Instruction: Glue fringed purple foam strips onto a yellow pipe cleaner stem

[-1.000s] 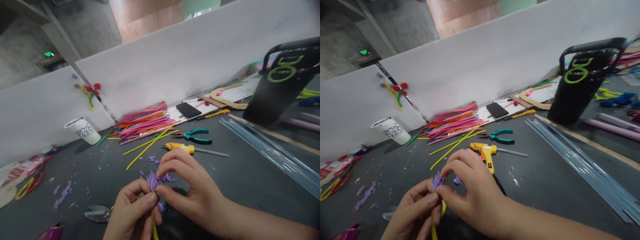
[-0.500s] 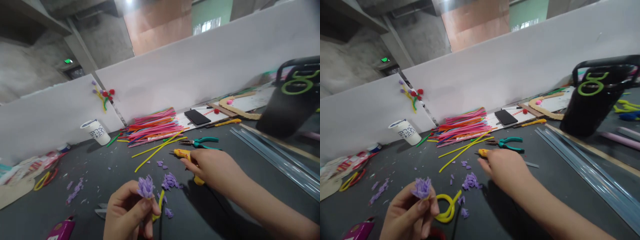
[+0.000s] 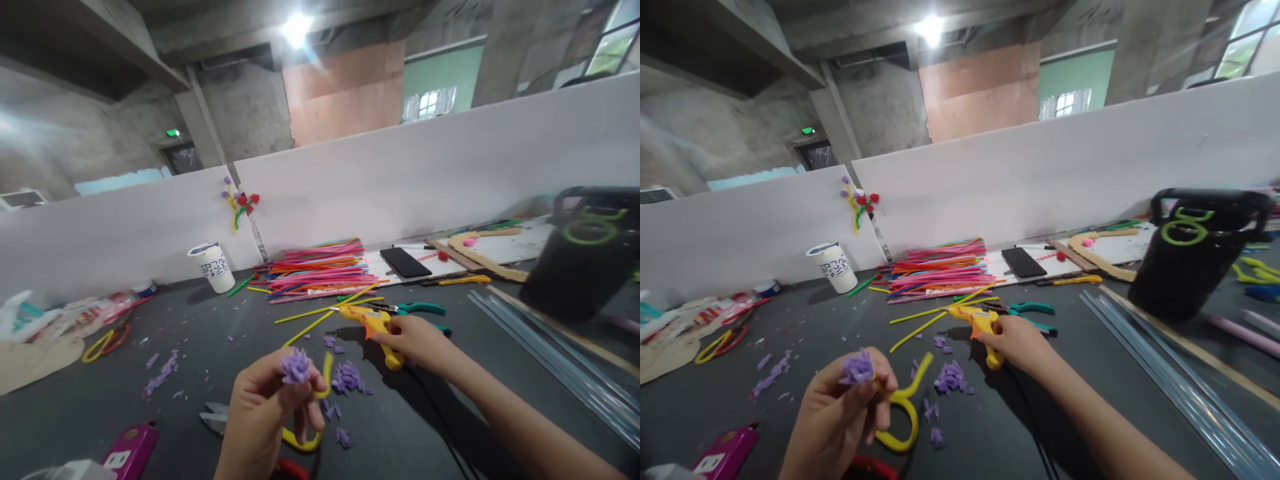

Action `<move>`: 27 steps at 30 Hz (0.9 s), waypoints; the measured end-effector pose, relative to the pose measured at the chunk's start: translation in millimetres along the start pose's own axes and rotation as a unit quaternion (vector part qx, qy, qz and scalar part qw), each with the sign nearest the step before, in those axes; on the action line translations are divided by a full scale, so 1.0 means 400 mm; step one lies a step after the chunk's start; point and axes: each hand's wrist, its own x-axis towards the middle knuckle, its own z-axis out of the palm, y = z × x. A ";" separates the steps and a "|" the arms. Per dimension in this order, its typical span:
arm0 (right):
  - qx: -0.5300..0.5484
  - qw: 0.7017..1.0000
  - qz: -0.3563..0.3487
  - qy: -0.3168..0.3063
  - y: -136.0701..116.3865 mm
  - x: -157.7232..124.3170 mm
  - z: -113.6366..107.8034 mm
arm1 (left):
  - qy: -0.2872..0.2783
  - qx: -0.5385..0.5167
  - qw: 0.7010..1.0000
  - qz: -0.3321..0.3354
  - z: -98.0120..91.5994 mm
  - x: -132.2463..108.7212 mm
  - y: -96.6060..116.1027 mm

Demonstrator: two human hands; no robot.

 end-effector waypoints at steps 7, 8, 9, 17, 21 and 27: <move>0.346 0.937 -0.014 -0.056 -0.046 -0.036 -0.004 | 0.036 0.184 0.939 0.289 -0.015 -0.009 -0.035; 0.383 0.921 -0.014 -0.068 -0.051 -0.043 -0.005 | 0.037 0.187 0.935 0.299 -0.015 -0.009 -0.042; 0.416 0.906 -0.013 -0.080 -0.055 -0.050 -0.006 | 0.036 0.188 0.934 0.303 -0.014 -0.009 -0.048; 0.583 0.795 -0.026 -0.163 -0.084 -0.108 -0.017 | 0.040 0.167 0.949 0.264 -0.009 -0.008 -0.050; 0.567 0.796 -0.051 -0.208 -0.098 -0.147 -0.022 | 0.072 0.157 0.947 0.269 -0.003 -0.007 -0.052; 0.359 0.901 -0.193 -0.150 -0.067 -0.207 -0.012 | 0.123 0.151 0.940 0.280 0.003 0.001 -0.064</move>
